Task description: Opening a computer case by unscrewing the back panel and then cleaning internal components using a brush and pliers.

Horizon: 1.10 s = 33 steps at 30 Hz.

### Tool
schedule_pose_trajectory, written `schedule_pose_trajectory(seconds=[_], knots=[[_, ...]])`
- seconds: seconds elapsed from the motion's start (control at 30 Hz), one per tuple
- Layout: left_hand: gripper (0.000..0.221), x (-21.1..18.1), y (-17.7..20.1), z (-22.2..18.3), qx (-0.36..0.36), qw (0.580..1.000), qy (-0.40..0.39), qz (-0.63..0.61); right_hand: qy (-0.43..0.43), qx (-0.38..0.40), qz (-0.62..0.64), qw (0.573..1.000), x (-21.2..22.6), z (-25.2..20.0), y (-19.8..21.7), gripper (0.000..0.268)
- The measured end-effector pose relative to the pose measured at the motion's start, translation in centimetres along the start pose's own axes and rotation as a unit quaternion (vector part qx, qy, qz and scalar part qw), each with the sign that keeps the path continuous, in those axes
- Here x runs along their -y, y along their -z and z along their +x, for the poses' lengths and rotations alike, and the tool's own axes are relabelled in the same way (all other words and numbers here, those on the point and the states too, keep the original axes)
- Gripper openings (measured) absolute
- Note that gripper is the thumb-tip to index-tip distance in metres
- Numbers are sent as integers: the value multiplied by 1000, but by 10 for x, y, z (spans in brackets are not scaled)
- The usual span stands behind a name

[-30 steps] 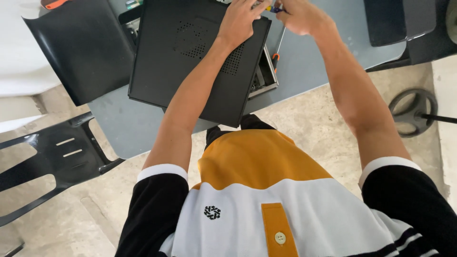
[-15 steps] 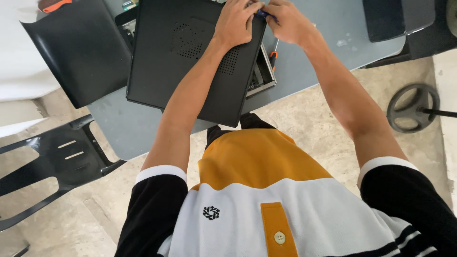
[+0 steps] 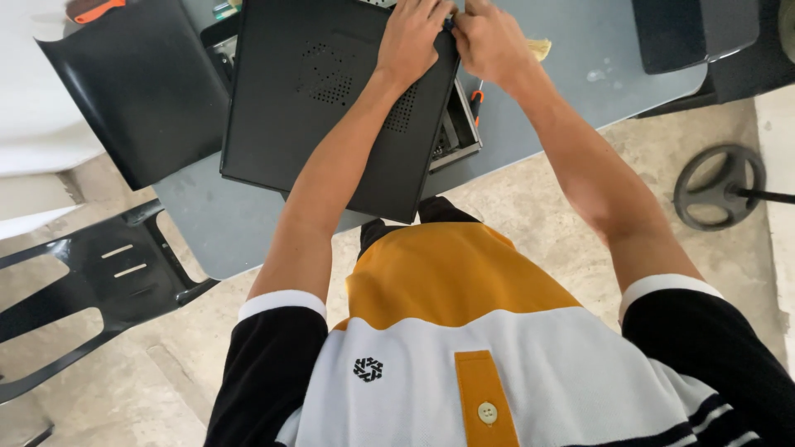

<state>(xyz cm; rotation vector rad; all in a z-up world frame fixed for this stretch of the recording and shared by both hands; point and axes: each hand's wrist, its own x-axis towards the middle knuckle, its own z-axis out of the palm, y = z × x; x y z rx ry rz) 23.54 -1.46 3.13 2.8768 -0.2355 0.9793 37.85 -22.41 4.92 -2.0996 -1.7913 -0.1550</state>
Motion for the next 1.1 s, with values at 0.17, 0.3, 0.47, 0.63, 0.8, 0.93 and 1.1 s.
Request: schedule_pose_trajectory(seconds=[0.17,0.3,0.47,0.63,0.8,0.93,1.1], knots=[[42,-5,-4,1,11,999,23,27,-1,-8,-57,998,17,7,8,13],[47,-7,-4,2,0,999,37,34,-9,-26,-70,997,26,9,7,10],[45,-6,0,4,-41,998,39,-20,-29,-11,-67,997,26,7,6,13],[32,2,9,9,-32,998,5,-46,12,42,140,989,-10,8,25,13],[57,11,69,-6,-50,996,59,-46,-70,-70,113,989,-2,-4,103,12],[30,12,192,-64,-136,943,301,34,-192,-175,137,956,50,-6,156,9],[40,33,269,-203,-70,844,499,186,-125,-237,306,914,130,21,186,31]])
